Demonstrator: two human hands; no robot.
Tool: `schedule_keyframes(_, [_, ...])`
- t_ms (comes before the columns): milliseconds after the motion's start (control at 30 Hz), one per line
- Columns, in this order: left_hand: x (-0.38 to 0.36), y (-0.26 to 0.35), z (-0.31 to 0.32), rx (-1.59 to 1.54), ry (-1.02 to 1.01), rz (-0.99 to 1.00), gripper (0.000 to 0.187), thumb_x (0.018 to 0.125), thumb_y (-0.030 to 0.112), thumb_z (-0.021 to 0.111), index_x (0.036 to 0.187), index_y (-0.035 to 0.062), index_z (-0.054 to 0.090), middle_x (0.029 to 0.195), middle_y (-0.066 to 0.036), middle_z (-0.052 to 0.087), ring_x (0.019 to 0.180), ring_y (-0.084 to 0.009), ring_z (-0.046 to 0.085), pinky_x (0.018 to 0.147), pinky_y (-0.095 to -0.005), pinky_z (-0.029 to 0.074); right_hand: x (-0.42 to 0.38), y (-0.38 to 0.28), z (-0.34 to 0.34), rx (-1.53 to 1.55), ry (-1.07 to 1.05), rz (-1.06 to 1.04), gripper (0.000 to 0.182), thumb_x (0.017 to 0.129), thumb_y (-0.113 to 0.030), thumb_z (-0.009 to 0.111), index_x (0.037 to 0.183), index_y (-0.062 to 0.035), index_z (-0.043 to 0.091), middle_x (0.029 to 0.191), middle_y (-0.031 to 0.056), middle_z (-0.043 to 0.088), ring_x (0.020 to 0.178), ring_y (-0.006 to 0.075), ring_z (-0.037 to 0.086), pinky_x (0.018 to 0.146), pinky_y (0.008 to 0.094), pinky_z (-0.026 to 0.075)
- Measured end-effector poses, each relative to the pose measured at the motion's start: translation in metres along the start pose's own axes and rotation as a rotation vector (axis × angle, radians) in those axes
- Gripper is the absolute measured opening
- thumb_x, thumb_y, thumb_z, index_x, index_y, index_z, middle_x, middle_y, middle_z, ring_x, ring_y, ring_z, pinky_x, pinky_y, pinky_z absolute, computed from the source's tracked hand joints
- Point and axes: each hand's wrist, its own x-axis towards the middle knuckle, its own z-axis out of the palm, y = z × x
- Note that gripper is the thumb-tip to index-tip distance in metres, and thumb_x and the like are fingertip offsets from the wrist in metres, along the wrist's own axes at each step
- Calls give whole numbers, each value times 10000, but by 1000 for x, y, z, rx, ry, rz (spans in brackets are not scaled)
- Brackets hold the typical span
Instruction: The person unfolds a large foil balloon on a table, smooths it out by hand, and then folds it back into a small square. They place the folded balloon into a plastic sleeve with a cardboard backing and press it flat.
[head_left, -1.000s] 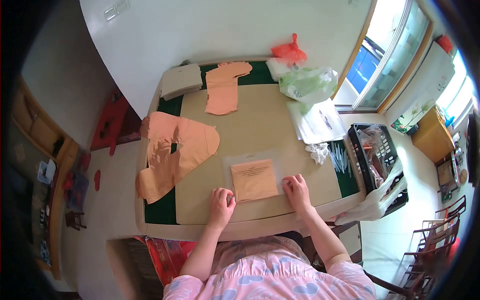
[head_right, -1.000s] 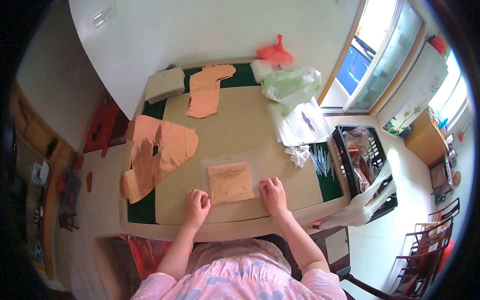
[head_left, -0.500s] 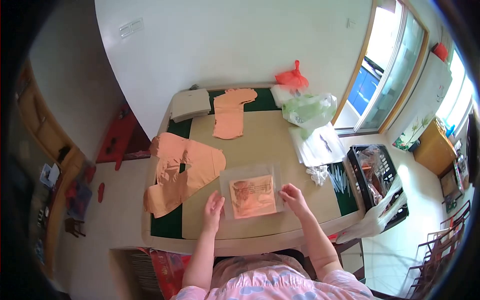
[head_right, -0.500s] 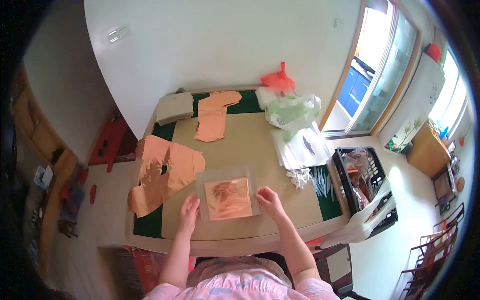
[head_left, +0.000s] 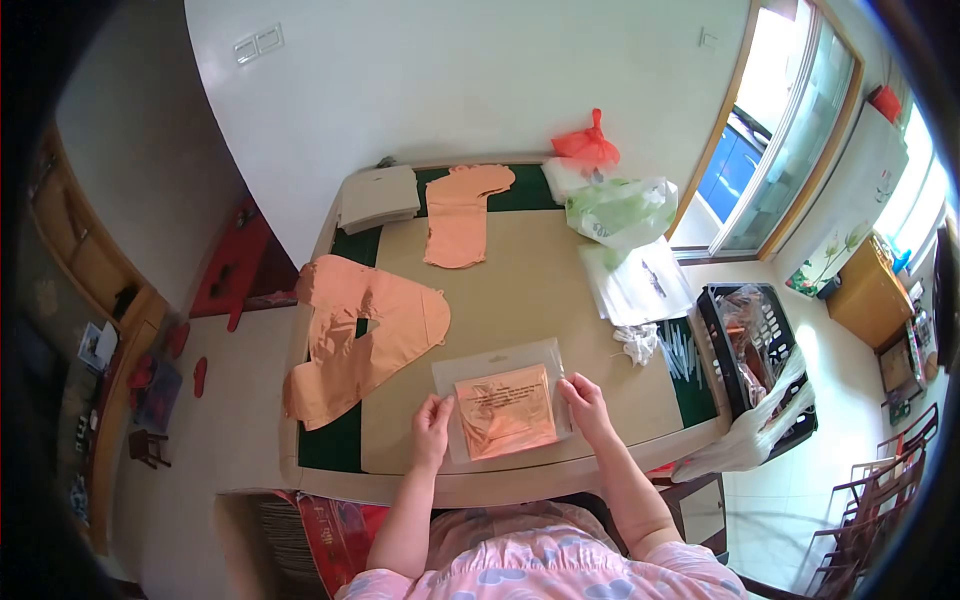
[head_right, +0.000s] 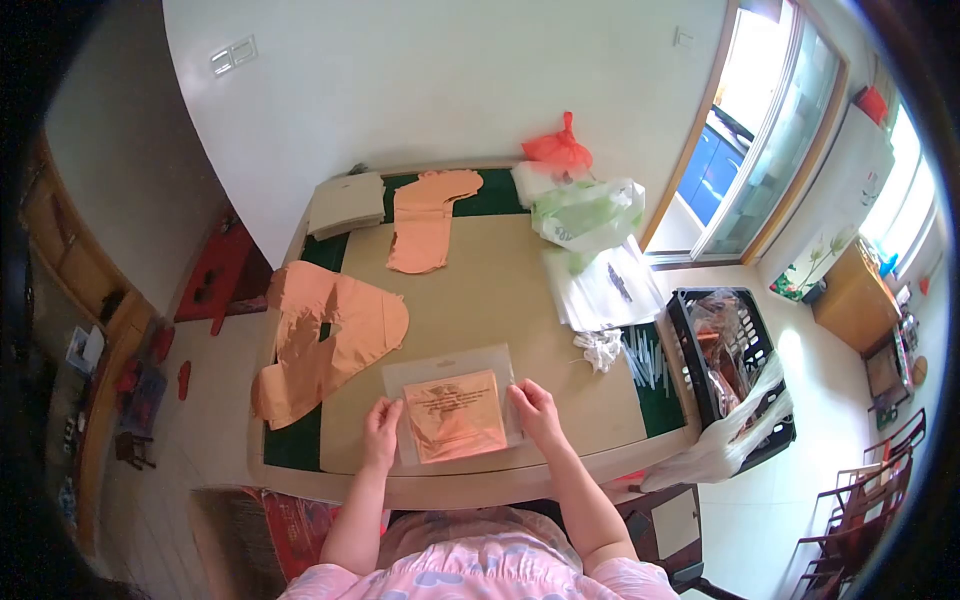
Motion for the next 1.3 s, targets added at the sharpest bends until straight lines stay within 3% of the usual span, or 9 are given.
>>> schedule_keyframes(167, [7, 9, 0, -68, -7, 38, 249, 933, 141, 607, 724, 83, 485, 654, 97, 312, 611, -12, 269, 518, -214, 218, 2, 9, -5, -15, -29, -71, 186, 949, -138, 569, 802, -24, 560, 693, -75, 455, 673, 27, 413, 599, 193, 346])
schedule_keyframes(433, [8, 61, -10, 3, -107, 125, 92, 899, 72, 635, 894, 23, 558, 788, 60, 530, 746, -7, 486, 649, -161, 391, -6, -17, -9, -17, -45, -267, 35, 923, -33, 573, 925, -3, 590, 830, -40, 558, 791, 33, 488, 690, 200, 412])
schedule_keyframes(567, [13, 33, -27, 26, -166, 97, 207, 870, 89, 672, 1047, 17, 592, 929, 33, 615, 842, -17, 518, 755, -179, 437, -9, 8, -8, -169, -116, -252, 134, 921, -31, 565, 1040, 9, 613, 883, 23, 639, 867, 93, 566, 816, 240, 458])
schedule_keyframes(667, [14, 77, -20, 181, -145, 185, 335, 822, 94, 708, 1131, 26, 596, 981, -17, 661, 910, -80, 580, 838, -241, 446, -10, 11, -6, -191, -115, -265, 126, 917, -31, 566, 1031, 0, 613, 871, 13, 627, 845, 79, 547, 768, 235, 453])
schedule_keyframes(867, [19, 160, 19, 1002, -434, 776, 457, 781, 173, 711, 1205, 58, 585, 1051, -131, 663, 991, -280, 610, 894, -390, 455, -16, 11, 2, -173, -130, -292, 92, 922, -44, 565, 986, 1, 613, 826, -6, 607, 805, 69, 524, 724, 229, 446])
schedule_keyframes(1000, [34, 151, 29, 1200, -547, 503, 468, 810, 191, 679, 1244, 53, 571, 1120, -156, 643, 1014, -321, 609, 898, -390, 465, -24, 19, 5, -80, -177, -122, 92, 925, -45, 559, 979, -3, 622, 826, -7, 612, 798, 66, 525, 709, 234, 451])
schedule_keyframes(1167, [28, 159, -2, 1079, -721, 268, 274, 812, 156, 653, 1062, 47, 681, 974, -153, 689, 901, -292, 659, 803, -352, 504, -40, 12, 15, -89, -207, -312, 143, 926, -34, 546, 1031, 8, 633, 903, 25, 652, 876, 84, 581, 787, 235, 474])
schedule_keyframes(1200, [11, 177, -13, 1025, -622, 281, 182, 814, 137, 639, 939, 25, 710, 886, -146, 701, 833, -270, 677, 760, -342, 518, -43, 6, 21, -83, -217, -350, 167, 925, -28, 542, 1057, 15, 634, 922, 35, 665, 897, 92, 598, 807, 237, 483])
schedule_keyframes(1300, [-34, 223, -81, 1114, -438, 243, 200, 810, 124, 641, 976, 32, 705, 916, -138, 702, 830, -257, 679, 764, -337, 518, -31, 40, 22, 2, -223, -166, 235, 929, -49, 555, 1152, -38, 629, 1020, 56, 669, 983, 132, 613, 907, 265, 477])
